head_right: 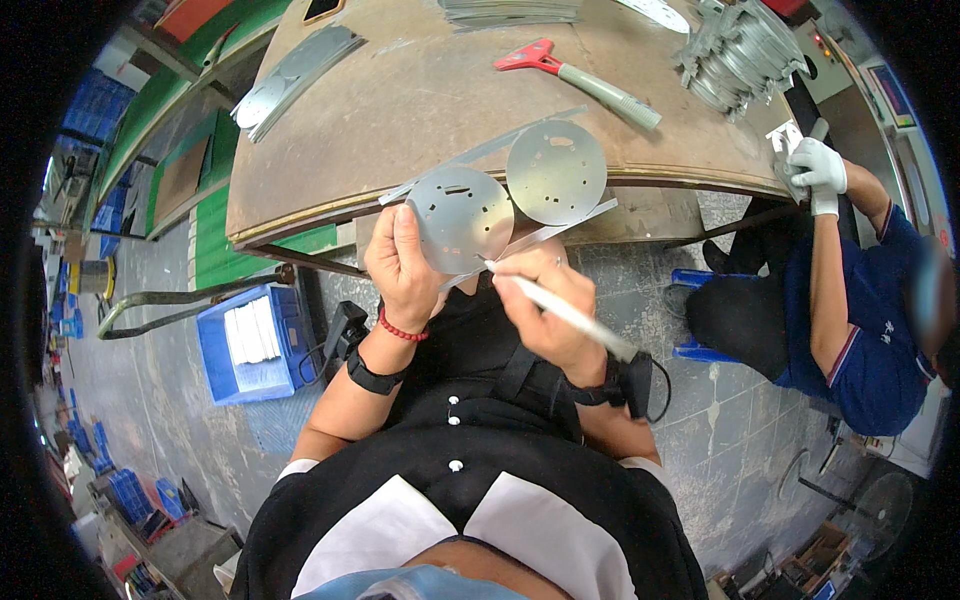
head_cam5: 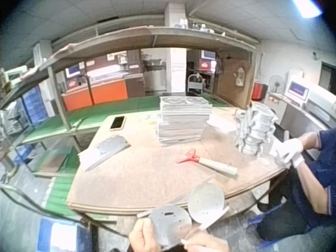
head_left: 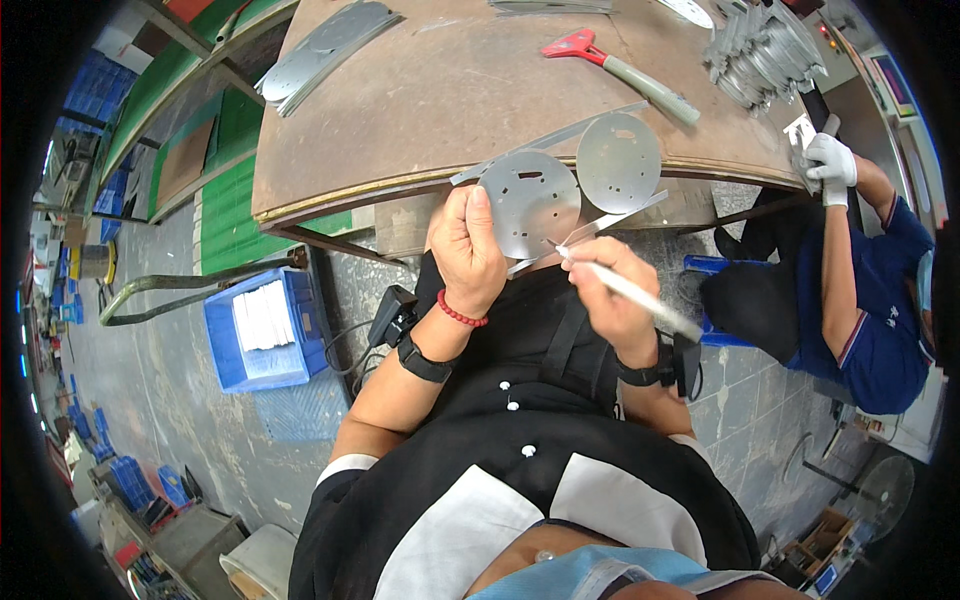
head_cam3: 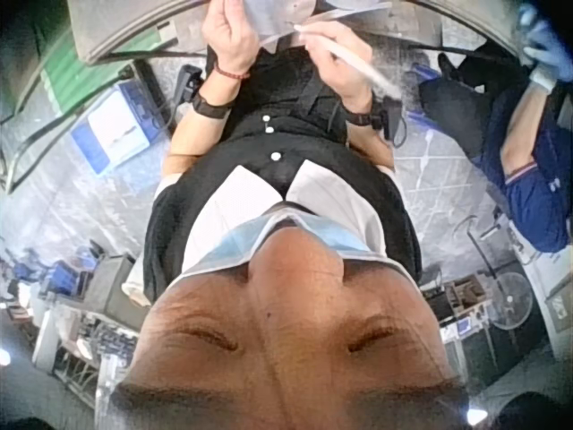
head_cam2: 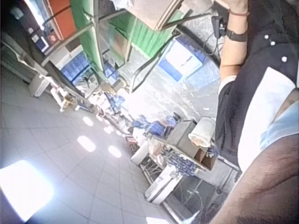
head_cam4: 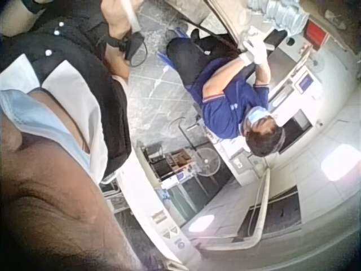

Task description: The recorder uses a scraping tool to clean or finish circular metal plates at a workbench.

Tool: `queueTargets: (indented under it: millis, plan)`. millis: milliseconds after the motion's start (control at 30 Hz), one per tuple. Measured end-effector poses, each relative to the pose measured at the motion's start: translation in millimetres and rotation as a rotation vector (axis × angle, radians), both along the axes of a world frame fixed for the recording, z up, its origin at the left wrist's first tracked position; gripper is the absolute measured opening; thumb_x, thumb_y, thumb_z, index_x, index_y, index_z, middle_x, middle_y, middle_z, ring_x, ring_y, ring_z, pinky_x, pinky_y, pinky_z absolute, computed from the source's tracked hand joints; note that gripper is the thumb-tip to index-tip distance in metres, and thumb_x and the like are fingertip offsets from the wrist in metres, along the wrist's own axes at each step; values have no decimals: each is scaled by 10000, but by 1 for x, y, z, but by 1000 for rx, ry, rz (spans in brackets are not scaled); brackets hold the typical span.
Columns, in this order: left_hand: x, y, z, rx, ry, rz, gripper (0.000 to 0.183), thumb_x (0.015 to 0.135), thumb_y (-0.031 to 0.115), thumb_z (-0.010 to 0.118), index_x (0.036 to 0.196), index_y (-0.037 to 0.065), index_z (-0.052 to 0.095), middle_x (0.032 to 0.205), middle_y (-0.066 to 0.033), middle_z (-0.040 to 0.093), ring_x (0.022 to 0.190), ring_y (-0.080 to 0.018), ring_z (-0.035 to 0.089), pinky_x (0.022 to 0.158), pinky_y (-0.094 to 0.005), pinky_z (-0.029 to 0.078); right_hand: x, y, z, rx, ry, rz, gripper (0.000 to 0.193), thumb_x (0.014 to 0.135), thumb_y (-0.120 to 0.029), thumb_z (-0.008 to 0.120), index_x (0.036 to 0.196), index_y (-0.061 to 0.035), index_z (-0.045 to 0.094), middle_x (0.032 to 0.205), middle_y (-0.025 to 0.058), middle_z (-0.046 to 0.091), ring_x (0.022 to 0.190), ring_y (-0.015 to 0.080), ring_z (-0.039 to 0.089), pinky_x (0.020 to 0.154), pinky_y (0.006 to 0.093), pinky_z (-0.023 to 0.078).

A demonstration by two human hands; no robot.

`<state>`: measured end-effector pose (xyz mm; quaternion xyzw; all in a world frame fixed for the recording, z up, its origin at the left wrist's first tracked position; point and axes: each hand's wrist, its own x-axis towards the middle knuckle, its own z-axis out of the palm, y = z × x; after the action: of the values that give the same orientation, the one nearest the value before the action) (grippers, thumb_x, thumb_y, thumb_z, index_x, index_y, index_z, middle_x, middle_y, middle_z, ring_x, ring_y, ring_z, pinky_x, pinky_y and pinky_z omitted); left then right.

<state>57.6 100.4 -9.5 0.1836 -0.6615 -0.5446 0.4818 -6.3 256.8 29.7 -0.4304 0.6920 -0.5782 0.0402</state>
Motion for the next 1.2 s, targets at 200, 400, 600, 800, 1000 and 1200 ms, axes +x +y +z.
queueTargets:
  millis: [200,400,600,800,1000,1200]
  plan:
    - [-1,1,4,-8,-10,24,231,965,126,463,819,-15,574,618,-46,505,561,-108,440,518,-270,379,9,4,13,109,569,155,285,639,9,690,914,-27,622,841,91,568,723,250,587,618,345,497]
    - [1,4,7,-46,-38,10,214,955,111,467,830,-14,587,630,-86,539,559,-154,484,529,-290,396,11,-1,18,158,680,191,286,656,-55,673,938,-23,632,880,91,558,788,238,580,659,339,491]
    - [1,4,4,-70,-34,35,209,951,115,473,837,-10,596,629,-98,540,554,-185,491,532,-304,400,9,0,16,178,680,198,278,666,-60,668,938,-17,632,881,92,555,777,234,571,658,330,481]
    - [3,3,8,-133,-78,31,218,951,122,472,811,-2,583,618,-105,529,544,-211,485,524,-320,391,9,1,17,189,689,182,295,645,-33,676,933,-2,624,860,96,557,765,239,573,658,335,483]
    - [5,3,11,-229,-128,72,217,950,119,468,793,5,564,602,-115,518,533,-242,495,516,-337,385,10,-2,20,134,601,111,270,650,26,675,911,24,608,809,117,563,707,260,579,629,343,495]
    - [4,0,16,-231,-149,83,207,949,108,464,797,-1,552,598,-118,515,521,-247,498,513,-332,393,12,-1,25,140,520,88,227,671,44,660,888,21,600,799,125,580,698,262,591,609,326,495]
